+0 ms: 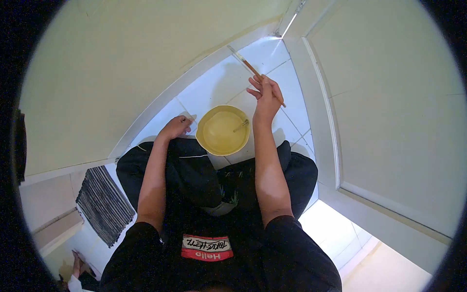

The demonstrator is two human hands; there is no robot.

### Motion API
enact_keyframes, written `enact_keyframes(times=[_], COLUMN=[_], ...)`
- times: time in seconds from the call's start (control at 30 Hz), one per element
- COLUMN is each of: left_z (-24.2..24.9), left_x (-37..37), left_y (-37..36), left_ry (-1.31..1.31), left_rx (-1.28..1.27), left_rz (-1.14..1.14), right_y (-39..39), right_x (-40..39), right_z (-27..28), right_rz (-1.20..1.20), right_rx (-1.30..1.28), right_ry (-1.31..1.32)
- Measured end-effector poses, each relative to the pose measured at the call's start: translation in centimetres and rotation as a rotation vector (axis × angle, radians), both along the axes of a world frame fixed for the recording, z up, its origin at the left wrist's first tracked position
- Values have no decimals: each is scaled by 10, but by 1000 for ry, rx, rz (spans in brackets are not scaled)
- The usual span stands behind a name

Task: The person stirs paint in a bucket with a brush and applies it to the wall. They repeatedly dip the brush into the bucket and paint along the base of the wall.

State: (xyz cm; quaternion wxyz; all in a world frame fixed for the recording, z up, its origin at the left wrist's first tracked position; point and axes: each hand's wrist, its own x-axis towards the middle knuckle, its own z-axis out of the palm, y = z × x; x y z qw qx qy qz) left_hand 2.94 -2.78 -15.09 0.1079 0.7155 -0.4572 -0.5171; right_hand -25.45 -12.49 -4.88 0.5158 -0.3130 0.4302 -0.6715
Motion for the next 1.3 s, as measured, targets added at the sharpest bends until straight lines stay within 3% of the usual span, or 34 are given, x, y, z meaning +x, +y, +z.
enact_keyframes(times=[0.2, 0.53, 0.67, 0.77, 1.3], left_z=[-3, -2, 0, 1, 12], left_x=[0, -4, -5, 0, -5], left_y=[-1, -2, 1, 2, 1], left_ry=[27, 31, 17, 22, 54], left_rx=[8, -22, -37, -41, 15], left_rz=[1, -30, -29, 6, -33], right_y=[1, -33, -55, -60, -77], right_x=[-12, -36, -43, -49, -35], right_z=[4, 68, 14, -8, -4], right_rz=[-134, -326, -334, -322, -199], right_rx=[15, -81, -206, -82, -91], right_ry=[-19, 125, 198, 127, 81])
